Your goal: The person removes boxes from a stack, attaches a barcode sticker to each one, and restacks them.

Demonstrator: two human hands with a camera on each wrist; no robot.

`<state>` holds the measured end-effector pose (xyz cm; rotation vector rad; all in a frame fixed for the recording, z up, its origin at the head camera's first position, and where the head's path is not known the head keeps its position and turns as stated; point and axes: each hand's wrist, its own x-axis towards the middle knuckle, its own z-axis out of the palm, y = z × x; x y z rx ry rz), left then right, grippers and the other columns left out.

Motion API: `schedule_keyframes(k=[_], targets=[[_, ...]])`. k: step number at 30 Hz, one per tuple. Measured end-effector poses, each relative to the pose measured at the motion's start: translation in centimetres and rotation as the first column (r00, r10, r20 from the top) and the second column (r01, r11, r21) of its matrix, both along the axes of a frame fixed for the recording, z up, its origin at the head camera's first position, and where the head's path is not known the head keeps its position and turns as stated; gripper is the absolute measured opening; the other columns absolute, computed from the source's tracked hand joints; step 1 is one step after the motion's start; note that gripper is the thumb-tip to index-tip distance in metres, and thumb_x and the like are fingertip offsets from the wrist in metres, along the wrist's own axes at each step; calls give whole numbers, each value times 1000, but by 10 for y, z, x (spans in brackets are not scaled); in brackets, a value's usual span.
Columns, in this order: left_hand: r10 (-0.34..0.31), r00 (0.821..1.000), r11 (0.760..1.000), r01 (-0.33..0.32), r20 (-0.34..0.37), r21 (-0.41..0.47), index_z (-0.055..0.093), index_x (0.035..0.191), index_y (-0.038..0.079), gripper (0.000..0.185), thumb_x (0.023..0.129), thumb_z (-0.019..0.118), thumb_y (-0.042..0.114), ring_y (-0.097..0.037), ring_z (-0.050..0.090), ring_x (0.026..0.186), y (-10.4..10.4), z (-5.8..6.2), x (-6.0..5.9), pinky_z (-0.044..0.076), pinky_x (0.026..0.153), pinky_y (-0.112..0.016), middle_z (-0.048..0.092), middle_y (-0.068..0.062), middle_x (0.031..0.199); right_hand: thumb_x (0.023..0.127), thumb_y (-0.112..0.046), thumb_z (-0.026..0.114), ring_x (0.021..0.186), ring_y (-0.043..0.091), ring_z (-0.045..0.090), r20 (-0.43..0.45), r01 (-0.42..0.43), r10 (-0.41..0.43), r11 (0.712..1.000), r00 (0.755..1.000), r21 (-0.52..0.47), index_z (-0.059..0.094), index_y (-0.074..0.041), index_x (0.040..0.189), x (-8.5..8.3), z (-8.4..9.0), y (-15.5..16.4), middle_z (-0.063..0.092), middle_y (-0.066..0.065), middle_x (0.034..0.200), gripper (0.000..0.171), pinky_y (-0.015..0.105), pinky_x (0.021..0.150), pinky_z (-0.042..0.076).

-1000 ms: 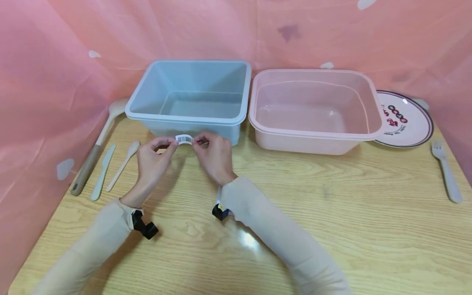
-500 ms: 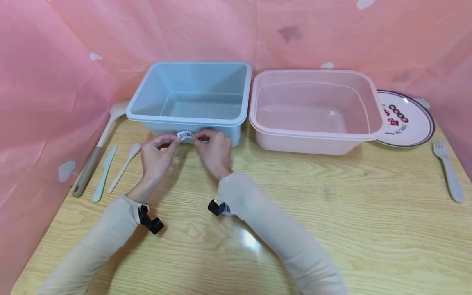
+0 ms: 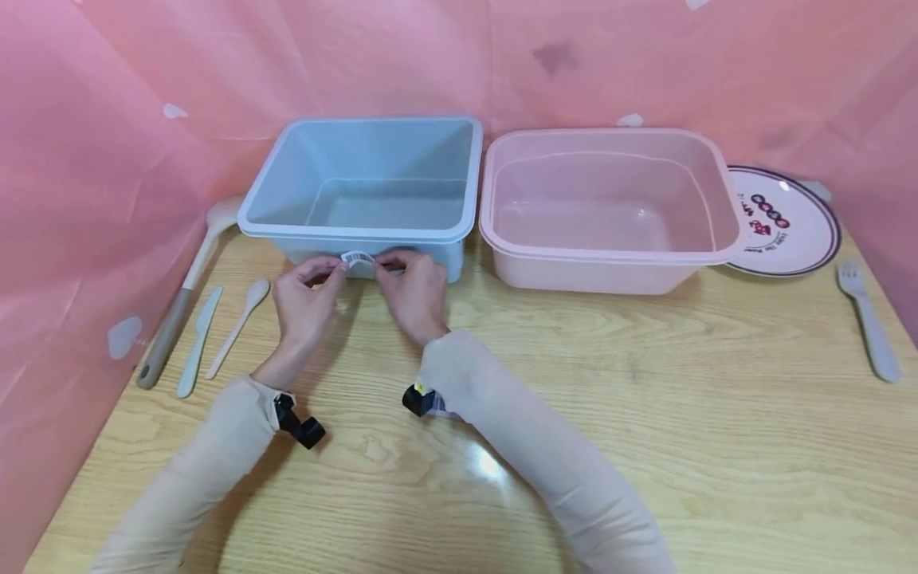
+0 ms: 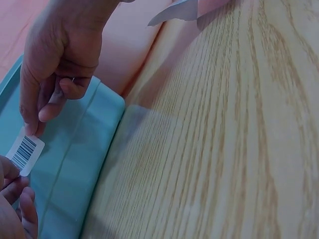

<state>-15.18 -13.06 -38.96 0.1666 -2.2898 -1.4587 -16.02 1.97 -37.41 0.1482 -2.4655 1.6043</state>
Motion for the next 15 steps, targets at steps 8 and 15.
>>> schedule_keyframes(k=[8, 15], targets=[[18, 1000, 1000, -18, -1, 4, 76, 93, 6, 14, 87, 72, 17, -9, 63, 75, -2, -1, 0, 48, 69, -17, 75, -10, 88, 87, -20, 72, 64, 13, 69, -39, 16, -15, 999, 999, 41, 78, -11, 89, 1, 0, -2, 76, 3, 86, 11, 20, 59, 50], [52, 999, 999, -52, 16, -4, 76, 92, 7, 14, 86, 72, 18, -4, 61, 71, -3, -2, 0, 47, 66, -14, 75, -9, 86, 87, -19, 71, 64, 13, 65, -34, 21, -21, 1000, 999, 17, 77, -10, 90, 3, -2, 3, 76, 4, 87, 11, 19, 57, 49]])
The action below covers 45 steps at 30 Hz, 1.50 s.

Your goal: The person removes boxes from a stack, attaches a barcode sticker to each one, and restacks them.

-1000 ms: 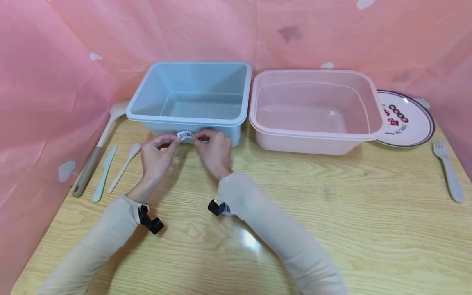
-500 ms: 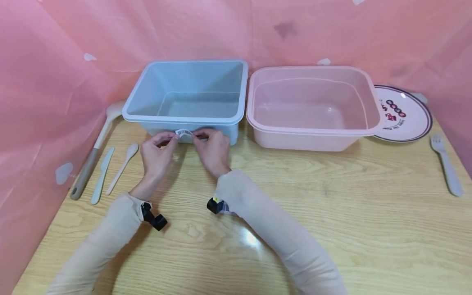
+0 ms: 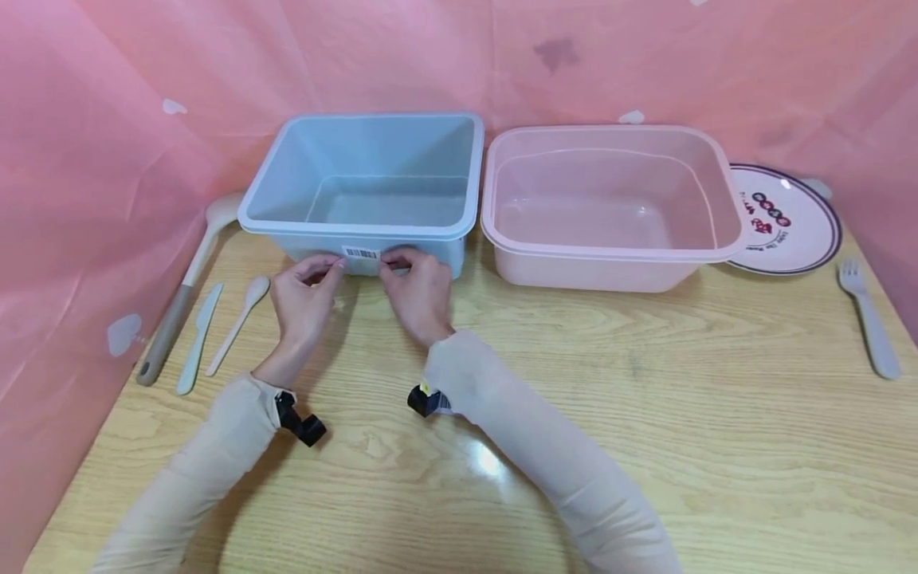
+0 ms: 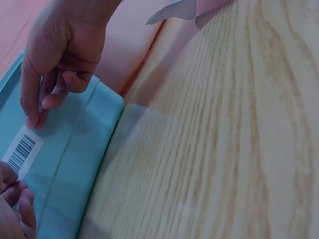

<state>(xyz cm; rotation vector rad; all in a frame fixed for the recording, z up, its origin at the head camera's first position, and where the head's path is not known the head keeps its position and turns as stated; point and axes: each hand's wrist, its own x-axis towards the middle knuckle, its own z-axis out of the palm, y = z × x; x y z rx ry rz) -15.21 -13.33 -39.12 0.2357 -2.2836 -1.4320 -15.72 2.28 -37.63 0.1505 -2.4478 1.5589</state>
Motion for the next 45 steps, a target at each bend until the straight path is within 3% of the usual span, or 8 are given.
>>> schedule_keyframes(k=[6, 11, 15, 21, 27, 36, 42, 45], targets=[[-70, 996, 997, 69, -51, -21, 75, 91, 4, 12, 88, 68, 13, -7, 61, 69, 2, 1, 2, 46, 64, -14, 74, -12, 86, 86, -15, 71, 71, 16, 66, 3, -74, 74, 997, 997, 0, 75, -6, 93, 1, 1, 4, 75, 7, 89, 12, 21, 61, 50], [-203, 974, 977, 195, -98, -83, 74, 95, 4, 12, 90, 65, 10, -18, 64, 73, 4, 5, 3, 45, 57, -15, 74, -12, 88, 88, -8, 67, 70, 19, 67, 15, -232, 232, 973, 973, -11, 71, -1, 102, 2, 3, -1, 73, 12, 91, 17, 23, 61, 54], [-262, 960, 961, 251, -97, -117, 73, 98, 5, 12, 91, 64, 9, -21, 66, 73, 3, 6, 2, 45, 54, -16, 73, -12, 90, 91, -10, 60, 60, 15, 65, 22, -266, 266, 964, 964, -2, 69, -3, 108, 4, 4, -8, 73, 14, 84, 20, 23, 53, 51], [-296, 954, 949, 287, -56, -128, 70, 99, 1, 12, 91, 62, 5, -23, 66, 75, 0, 4, -1, 52, 64, -23, 72, -15, 90, 95, -16, 57, 52, 11, 60, 99, -279, 280, 960, 955, -25, 66, -7, 116, 5, 4, -13, 70, 12, 72, 25, 24, 47, 46], [-322, 947, 938, 320, 5, -137, 69, 101, -1, 14, 91, 60, 3, -25, 67, 78, -1, 2, -1, 55, 71, -30, 72, -17, 92, 96, -17, 55, 59, 19, 65, 217, -318, 313, 948, 924, -12, 59, -6, 125, 6, 2, -12, 72, 13, 80, 32, 23, 51, 46], [-336, 942, 931, 335, 21, -146, 67, 105, 2, 15, 92, 59, 6, -22, 67, 83, -6, 8, 0, 53, 71, -22, 71, -13, 97, 97, -18, 50, 65, 29, 69, 225, -334, 343, 939, 912, -80, 55, -9, 128, 5, 4, -11, 73, 14, 89, 32, 25, 51, 47], [-351, 935, 922, 356, 57, -152, 66, 107, 1, 17, 91, 60, 5, -26, 67, 77, -6, 3, 3, 52, 62, -21, 71, -17, 97, 95, -13, 53, 72, 35, 69, 291, -379, 402, 915, 868, -134, 48, -5, 136, 12, 7, -5, 72, 19, 92, 41, 28, 56, 51], [-402, 912, 900, 409, 75, -152, 64, 110, 2, 19, 92, 59, 4, -27, 68, 79, -3, 0, 10, 54, 64, -23, 71, -17, 98, 95, -10, 54, 73, 39, 67, 279, -425, 457, 889, 844, -173, 48, -5, 135, 25, 13, 4, 71, 21, 92, 41, 34, 57, 55]])
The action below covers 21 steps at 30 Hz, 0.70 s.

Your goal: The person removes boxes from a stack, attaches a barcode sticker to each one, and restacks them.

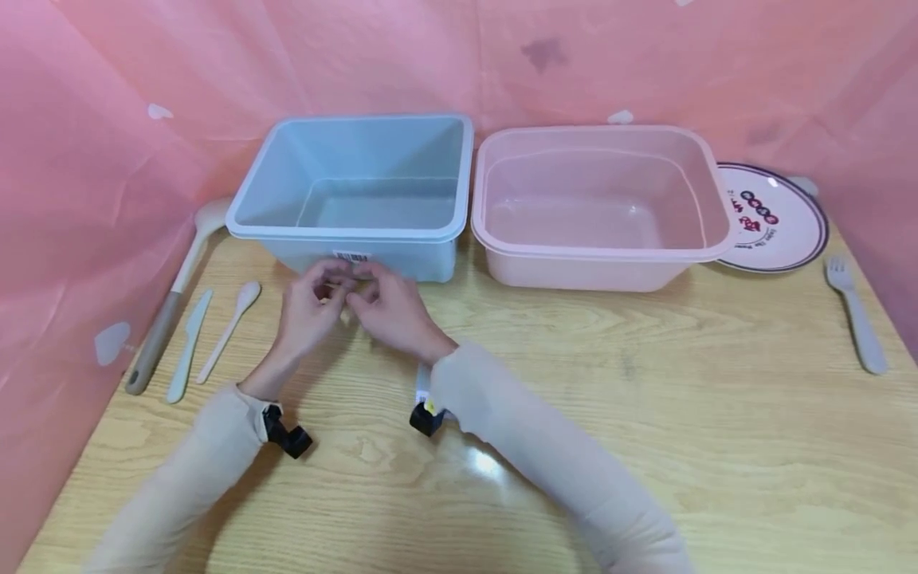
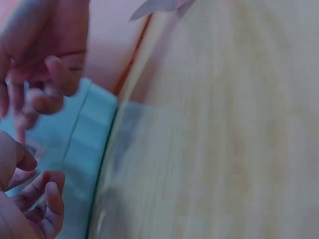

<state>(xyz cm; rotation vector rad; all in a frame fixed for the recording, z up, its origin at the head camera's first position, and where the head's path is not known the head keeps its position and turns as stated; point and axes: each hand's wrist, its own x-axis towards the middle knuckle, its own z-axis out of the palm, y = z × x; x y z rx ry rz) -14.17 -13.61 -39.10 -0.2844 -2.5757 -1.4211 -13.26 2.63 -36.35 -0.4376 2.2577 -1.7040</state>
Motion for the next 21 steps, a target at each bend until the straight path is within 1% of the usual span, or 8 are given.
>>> schedule_keyframes(k=[3, 6, 9, 11, 13, 15, 19, 21], targets=[[-80, 996, 997, 81, 35, -10, 64, 111, 4, 20, 92, 58, 3, -25, 69, 82, 4, -1, 13, 56, 67, -26, 71, -15, 98, 94, -6, 54, 72, 39, 67, -37, -48, 48, 999, 998, -8, 51, -4, 130, 17, 6, 14, 70, 21, 91, 35, 35, 57, 56], [-142, 985, 989, 145, 99, -16, 64, 110, 7, 19, 92, 58, 5, -21, 68, 83, 9, 1, 30, 57, 67, -28, 71, -10, 95, 93, -4, 54, 72, 34, 68, -112, -56, 60, 998, 992, 40, 57, -4, 122, 32, 11, 33, 71, 18, 90, 30, 30, 56, 55], [-186, 970, 982, 188, 157, 0, 64, 111, 7, 20, 92, 59, 7, -19, 67, 84, 15, 4, 46, 56, 69, -29, 70, -8, 94, 91, -2, 56, 72, 31, 68, -162, -2, 13, 998, 987, 68, 62, -4, 112, 44, 13, 52, 71, 16, 88, 22, 27, 57, 56], [-208, 959, 978, 209, 191, 11, 65, 111, 6, 20, 91, 61, 8, -17, 66, 84, 19, 6, 56, 56, 70, -28, 70, -6, 96, 91, -2, 58, 71, 30, 68, -170, 52, -38, 995, 985, 81, 64, -5, 104, 52, 14, 64, 71, 16, 87, 15, 26, 56, 55], [-227, 954, 973, 229, 195, 11, 65, 109, 6, 20, 90, 62, 7, -16, 65, 85, 23, 5, 64, 55, 70, -27, 69, -6, 98, 91, -3, 60, 69, 28, 67, -172, 93, -77, 991, 982, 91, 65, -5, 100, 58, 13, 76, 70, 15, 85, 10, 26, 53, 54], [-243, 949, 970, 244, 203, 18, 65, 108, 6, 19, 89, 63, 6, -15, 65, 86, 26, 3, 73, 55, 68, -25, 69, -6, 100, 90, -4, 62, 67, 21, 66, -195, 122, -96, 985, 976, 126, 65, -5, 97, 65, 10, 85, 70, 12, 83, 8, 25, 52, 53], [-291, 932, 957, 286, 215, 55, 65, 108, 5, 22, 86, 65, 4, -15, 65, 88, 34, -2, 88, 56, 67, -24, 68, -8, 103, 87, -3, 65, 66, 7, 61, -262, 153, -95, 966, 960, 210, 67, -4, 94, 79, 1, 102, 69, 3, 77, 7, 22, 55, 52], [-320, 923, 948, 312, 214, 68, 64, 109, 5, 24, 85, 66, 3, -15, 66, 87, 39, -4, 94, 56, 66, -23, 68, -8, 102, 86, -3, 66, 65, 4, 60, -284, 176, -102, 952, 953, 249, 67, -5, 92, 87, -5, 108, 68, 0, 75, 7, 21, 56, 52]])
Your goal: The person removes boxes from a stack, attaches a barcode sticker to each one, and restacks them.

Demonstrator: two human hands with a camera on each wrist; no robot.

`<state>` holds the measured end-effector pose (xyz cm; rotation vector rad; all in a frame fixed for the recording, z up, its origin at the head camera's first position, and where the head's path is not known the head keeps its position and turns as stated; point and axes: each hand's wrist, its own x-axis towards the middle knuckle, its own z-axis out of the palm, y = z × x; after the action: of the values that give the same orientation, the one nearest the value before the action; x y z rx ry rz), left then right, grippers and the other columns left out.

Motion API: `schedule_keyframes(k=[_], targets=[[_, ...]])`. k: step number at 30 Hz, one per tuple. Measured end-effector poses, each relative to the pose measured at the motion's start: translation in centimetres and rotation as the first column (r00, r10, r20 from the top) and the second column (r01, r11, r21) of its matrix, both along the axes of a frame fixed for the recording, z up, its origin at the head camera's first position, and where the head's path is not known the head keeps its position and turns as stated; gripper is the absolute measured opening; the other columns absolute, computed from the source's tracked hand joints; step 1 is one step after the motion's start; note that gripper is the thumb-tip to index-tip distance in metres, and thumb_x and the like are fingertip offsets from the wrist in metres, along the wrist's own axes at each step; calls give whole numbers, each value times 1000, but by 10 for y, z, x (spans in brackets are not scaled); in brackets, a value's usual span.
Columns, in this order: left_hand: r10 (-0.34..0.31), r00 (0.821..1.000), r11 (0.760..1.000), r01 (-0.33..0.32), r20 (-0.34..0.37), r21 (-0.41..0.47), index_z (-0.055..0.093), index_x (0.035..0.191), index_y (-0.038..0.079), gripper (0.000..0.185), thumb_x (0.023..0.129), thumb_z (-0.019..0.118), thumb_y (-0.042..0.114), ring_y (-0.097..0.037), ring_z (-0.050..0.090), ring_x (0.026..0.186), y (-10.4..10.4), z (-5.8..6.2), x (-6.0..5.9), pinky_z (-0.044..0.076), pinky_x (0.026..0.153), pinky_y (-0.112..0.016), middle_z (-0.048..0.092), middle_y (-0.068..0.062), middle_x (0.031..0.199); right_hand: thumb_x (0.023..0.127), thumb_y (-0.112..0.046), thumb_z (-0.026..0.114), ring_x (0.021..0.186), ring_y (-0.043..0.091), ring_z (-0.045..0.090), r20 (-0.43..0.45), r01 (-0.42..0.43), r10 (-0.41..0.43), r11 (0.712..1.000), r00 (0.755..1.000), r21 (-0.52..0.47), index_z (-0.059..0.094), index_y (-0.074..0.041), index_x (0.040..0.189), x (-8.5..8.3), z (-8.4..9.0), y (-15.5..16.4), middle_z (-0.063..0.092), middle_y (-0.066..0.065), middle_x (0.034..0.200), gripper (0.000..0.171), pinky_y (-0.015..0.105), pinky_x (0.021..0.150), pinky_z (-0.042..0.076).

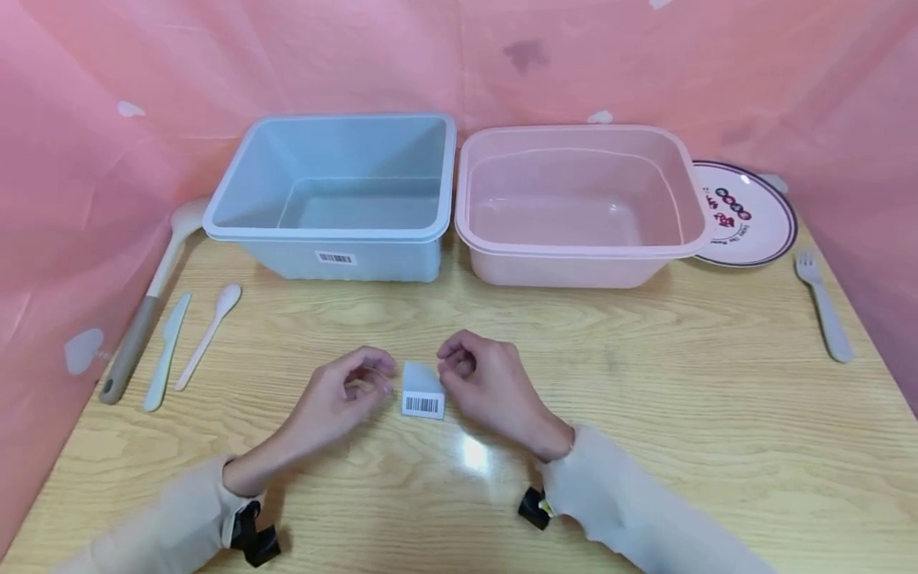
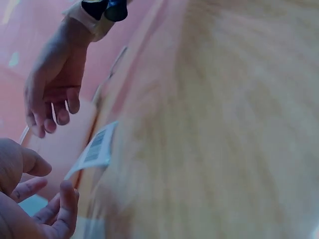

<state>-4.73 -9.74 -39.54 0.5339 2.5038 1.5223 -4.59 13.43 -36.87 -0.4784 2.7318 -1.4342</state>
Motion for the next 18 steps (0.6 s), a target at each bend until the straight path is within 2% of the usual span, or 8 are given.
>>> schedule_keyframes(k=[6, 13, 18], targets=[[-41, 999, 999, 41, 4, 14, 64, 107, 7, 26, 83, 68, 1, -12, 68, 82, 10, -7, 11, 54, 58, -22, 67, -4, 97, 83, -5, 70, 64, 2, 61, 42, 68, -71, 995, 997, 76, 68, -6, 87, 14, -18, 6, 68, -1, 74, 4, 18, 58, 53], [-74, 997, 997, 74, 15, -15, 63, 109, 9, 32, 80, 76, 5, -13, 68, 80, 15, -11, 14, 52, 55, -21, 70, -6, 95, 83, -6, 70, 67, 5, 65, 139, 73, -77, 997, 987, 33, 67, -6, 90, 21, -27, 2, 69, 2, 78, 7, 19, 60, 55], [-63, 998, 997, 64, 21, -36, 65, 106, 8, 32, 77, 77, 1, -12, 67, 77, 18, -11, 14, 52, 57, -20, 70, -7, 92, 83, -8, 72, 68, 6, 65, 172, 75, -77, 997, 982, 21, 67, -5, 91, 23, -27, 0, 69, 2, 79, 9, 19, 61, 55]])
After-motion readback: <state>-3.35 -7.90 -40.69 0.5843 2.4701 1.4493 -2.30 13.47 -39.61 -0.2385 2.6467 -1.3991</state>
